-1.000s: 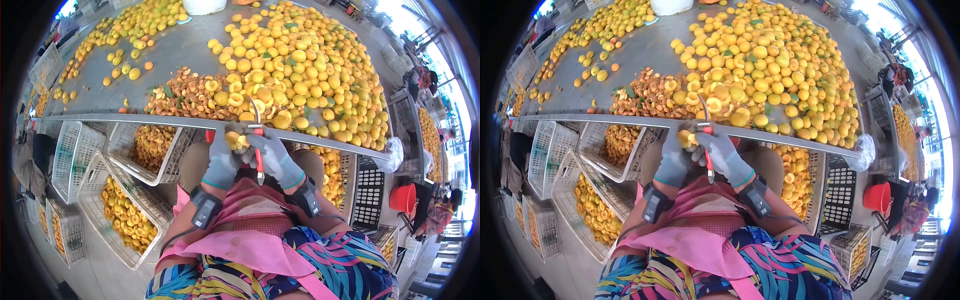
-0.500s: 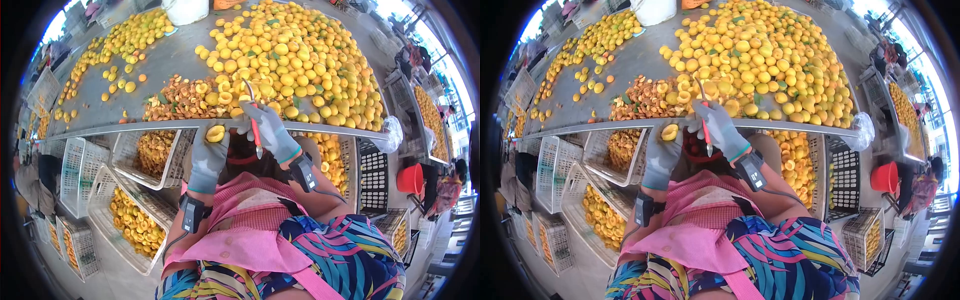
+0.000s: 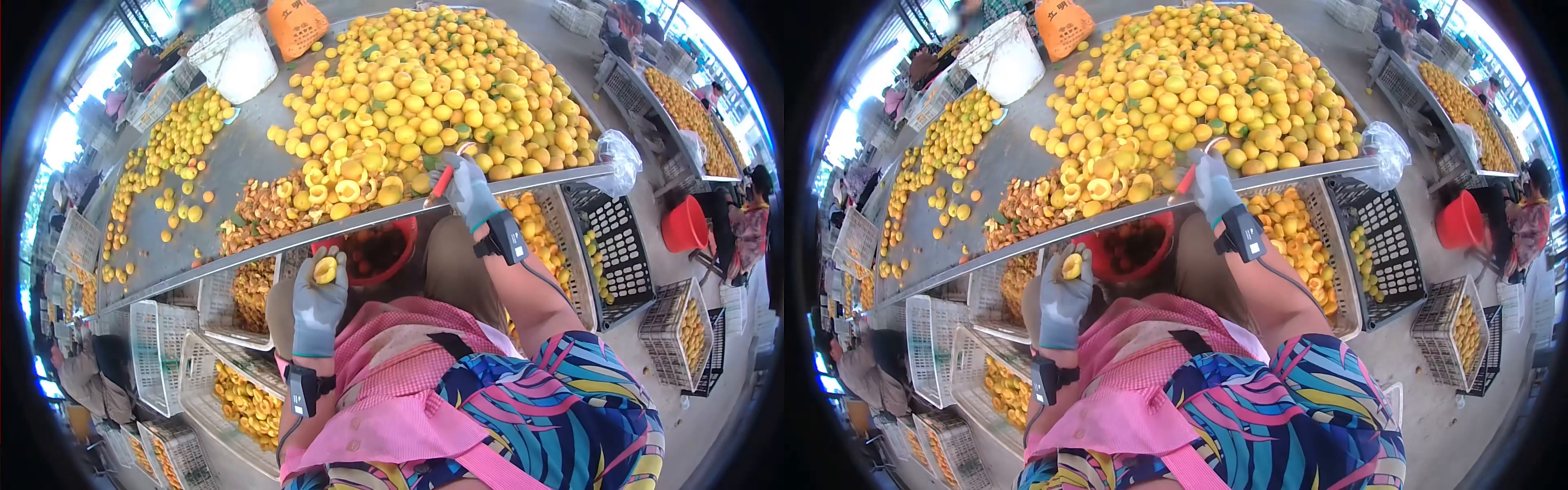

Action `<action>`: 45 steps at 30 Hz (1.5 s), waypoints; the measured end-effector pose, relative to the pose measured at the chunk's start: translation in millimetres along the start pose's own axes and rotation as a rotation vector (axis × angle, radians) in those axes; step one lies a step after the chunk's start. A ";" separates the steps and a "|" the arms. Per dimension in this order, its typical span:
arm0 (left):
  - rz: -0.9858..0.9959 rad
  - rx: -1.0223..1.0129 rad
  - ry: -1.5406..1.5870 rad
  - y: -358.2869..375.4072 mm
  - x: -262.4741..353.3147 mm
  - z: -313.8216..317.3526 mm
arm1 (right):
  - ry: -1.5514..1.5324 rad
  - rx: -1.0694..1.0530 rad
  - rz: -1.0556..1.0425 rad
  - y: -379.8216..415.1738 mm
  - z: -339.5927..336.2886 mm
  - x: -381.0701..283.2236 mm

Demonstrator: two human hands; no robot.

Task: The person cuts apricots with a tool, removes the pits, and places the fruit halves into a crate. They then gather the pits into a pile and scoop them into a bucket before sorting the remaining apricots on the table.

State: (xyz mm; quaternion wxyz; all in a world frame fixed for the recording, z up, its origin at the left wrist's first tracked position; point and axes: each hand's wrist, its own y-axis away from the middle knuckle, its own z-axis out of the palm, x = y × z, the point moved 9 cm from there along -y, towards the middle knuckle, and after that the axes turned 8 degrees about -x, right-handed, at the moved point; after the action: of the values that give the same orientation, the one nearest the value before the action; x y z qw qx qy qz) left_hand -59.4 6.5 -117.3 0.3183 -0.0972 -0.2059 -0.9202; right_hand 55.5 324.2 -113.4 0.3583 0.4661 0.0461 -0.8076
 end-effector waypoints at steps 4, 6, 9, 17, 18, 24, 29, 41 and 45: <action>-0.023 -0.028 -0.001 -3.4 7.7 -12.7 | 0.138 0.041 -0.085 -2.7 -0.3 -13.0; -0.016 -0.041 -0.014 -7.2 12.5 -5.8 | 0.349 0.093 -0.088 -5.6 4.0 -19.0; 0.133 -0.213 -0.319 -25.8 26.0 9.1 | 0.720 0.200 -0.126 6.1 21.8 -30.7; 0.036 0.015 -0.483 -70.8 27.3 16.4 | 1.097 -0.312 -0.250 -22.7 100.8 12.6; 0.100 -0.046 -0.563 -74.6 32.0 20.5 | 1.234 -0.297 -0.201 -18.5 112.7 11.3; 0.162 -0.033 -0.764 -89.1 47.1 10.3 | 1.657 -0.361 -0.225 -42.8 147.0 36.5; 0.101 -0.083 -0.439 -91.8 44.7 26.2 | 1.796 -0.388 -0.380 -57.1 147.5 41.1; -0.134 -0.249 0.383 -106.7 22.3 19.6 | 0.099 -0.522 0.250 -21.9 141.5 56.5; -0.044 -0.100 0.220 -111.9 25.7 16.7 | 0.691 -0.435 -0.021 -39.5 135.0 53.8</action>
State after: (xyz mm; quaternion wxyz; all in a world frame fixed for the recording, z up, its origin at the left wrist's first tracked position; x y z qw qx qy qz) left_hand -148.6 79.6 -129.8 0.3135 -0.0070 -0.1254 -0.9412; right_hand -82.8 269.4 -90.1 0.4037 0.6227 0.3383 -0.5787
